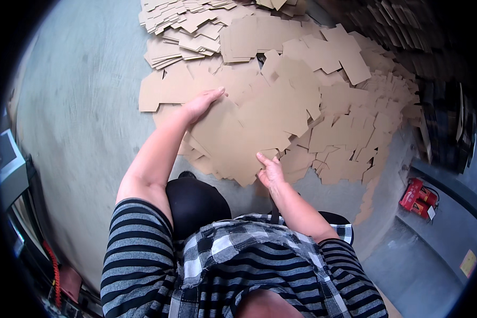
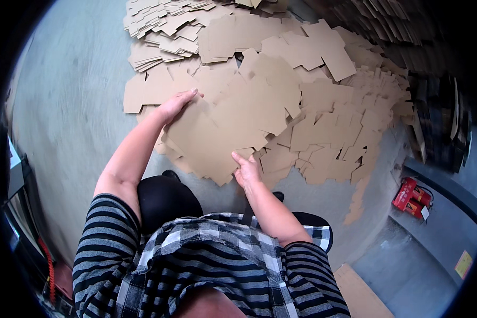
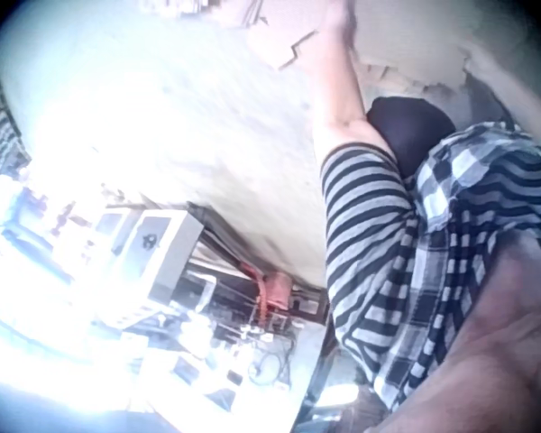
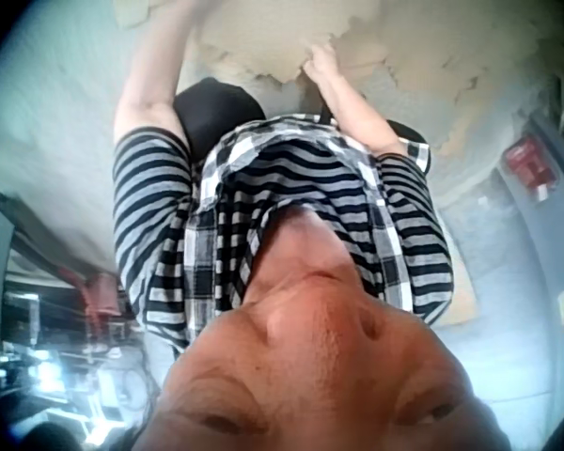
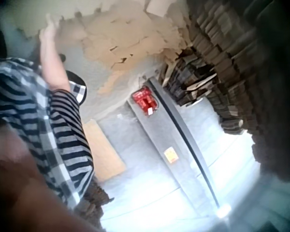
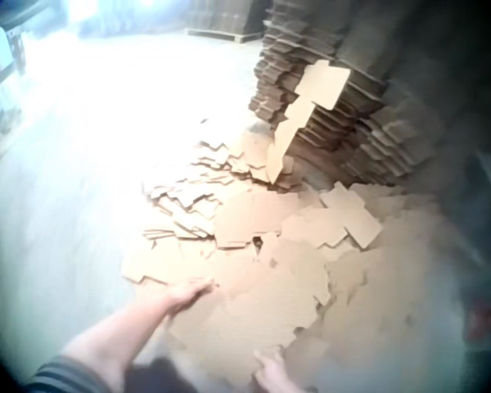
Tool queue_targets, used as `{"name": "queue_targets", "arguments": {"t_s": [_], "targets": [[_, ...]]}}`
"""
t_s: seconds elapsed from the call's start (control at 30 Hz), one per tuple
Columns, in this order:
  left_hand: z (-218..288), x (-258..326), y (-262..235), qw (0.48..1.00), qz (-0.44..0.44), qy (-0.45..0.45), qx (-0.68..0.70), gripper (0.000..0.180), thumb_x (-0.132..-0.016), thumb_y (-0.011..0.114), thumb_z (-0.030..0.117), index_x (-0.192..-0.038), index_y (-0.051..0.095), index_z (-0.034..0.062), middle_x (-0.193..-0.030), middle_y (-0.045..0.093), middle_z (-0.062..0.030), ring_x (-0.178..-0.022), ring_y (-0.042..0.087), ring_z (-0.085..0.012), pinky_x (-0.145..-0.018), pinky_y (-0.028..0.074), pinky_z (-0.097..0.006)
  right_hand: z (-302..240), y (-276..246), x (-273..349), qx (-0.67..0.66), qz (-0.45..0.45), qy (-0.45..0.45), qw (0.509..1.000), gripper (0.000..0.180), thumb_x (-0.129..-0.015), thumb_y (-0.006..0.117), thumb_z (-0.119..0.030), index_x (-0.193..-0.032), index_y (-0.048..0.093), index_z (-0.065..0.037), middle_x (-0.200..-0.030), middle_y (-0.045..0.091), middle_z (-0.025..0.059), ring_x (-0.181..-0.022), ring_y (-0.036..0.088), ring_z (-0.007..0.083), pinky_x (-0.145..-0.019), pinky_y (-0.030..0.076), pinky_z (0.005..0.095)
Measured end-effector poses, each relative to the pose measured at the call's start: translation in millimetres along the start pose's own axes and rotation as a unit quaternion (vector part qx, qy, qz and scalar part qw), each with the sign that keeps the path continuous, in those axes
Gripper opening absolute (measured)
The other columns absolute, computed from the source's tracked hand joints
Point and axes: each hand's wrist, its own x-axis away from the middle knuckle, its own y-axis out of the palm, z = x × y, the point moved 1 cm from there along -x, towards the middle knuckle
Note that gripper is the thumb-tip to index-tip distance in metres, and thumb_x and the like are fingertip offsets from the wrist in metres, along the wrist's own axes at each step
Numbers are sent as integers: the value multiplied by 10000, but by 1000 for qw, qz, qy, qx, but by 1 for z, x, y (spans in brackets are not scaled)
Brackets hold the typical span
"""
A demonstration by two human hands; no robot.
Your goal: The person picks up stacks of flat cardboard pieces from the floor and a nearby pile, then feeds them one by one into a cardboard processing machine. They repeat this cycle of gathering and feeding the cardboard throughout the clip.
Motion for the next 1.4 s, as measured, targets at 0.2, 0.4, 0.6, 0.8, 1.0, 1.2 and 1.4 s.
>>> {"name": "queue_targets", "arguments": {"t_s": [0.2, 0.4, 0.6, 0.8, 1.0, 1.2, 1.4], "targets": [[6, 21, -27, 902, 103, 159, -388, 779, -639, 792, 311, -1302, 446, 90, -1209, 526, -171, -1039, 548, -243, -893, 447, -356, 6, 26, -4, 52, -98, -38, 993, 421, -774, 646, 15, -1159, 481, -32, -1086, 586, 99, -984, 581, 208, -855, 480, 363], [43, 23, -9, 896, 63, 83, -432, 765, -578, 835, 289, -1226, 510, 44, -1101, 587, -158, -964, 593, -226, -847, 478, -339, -21, 32, -4, 200, -179, -108, 957, 267, -771, 649, 7, -1032, 597, -10, -985, 646, 53, -865, 606, 130, -799, 488, 270], [44, 35, 25, 975, -37, 182, -121, 524, -704, 741, 36, -1185, 532, 23, -1053, 624, -66, -933, 595, -144, -849, 484, -289, -66, 18, -12, 357, -138, -238, 893, 203, -752, 674, -18, -952, 651, 2, -934, 660, 45, -817, 596, 88, -743, 483, 239], [52, 72, 42, 888, 35, 285, -359, 299, -751, 706, 89, -1022, 593, 32, -1017, 611, -50, -957, 569, -180, -861, 460, -324, -102, 27, -24, 426, -123, -411, 796, 320, -701, 718, -21, -1007, 628, -35, -907, 655, 67, -840, 611, 123, -758, 493, 265], [28, 83, 61, 829, -7, 397, -394, 352, -778, 670, 148, -1099, 566, 48, -1081, 585, -122, -1027, 551, -268, -903, 431, -358, -109, 30, -14, 478, -118, -459, 740, 393, -708, 723, -86, -1079, 596, -57, -1016, 643, 101, -956, 616, 206, -813, 496, 317], [1, 76, 66, 767, 34, 489, -414, 411, -704, 643, 251, -1085, 577, 110, -1022, 601, -115, -954, 575, -308, -807, 465, -392, -89, 24, -11, 566, -196, -548, 584, 273, -769, 615, -137, -1025, 609, -46, -1000, 622, 114, -964, 581, 275, -861, 457, 371], [37, 97, 76, 803, 145, 468, -340, 347, -703, 713, 197, -1007, 573, 105, -880, 589, -92, -839, 602, -282, -715, 486, -351, -103, 40, -4, 476, -171, -459, 730, 141, -784, 638, -3, -923, 648, 22, -896, 639, 88, -785, 603, 148, -731, 481, 266]]}}
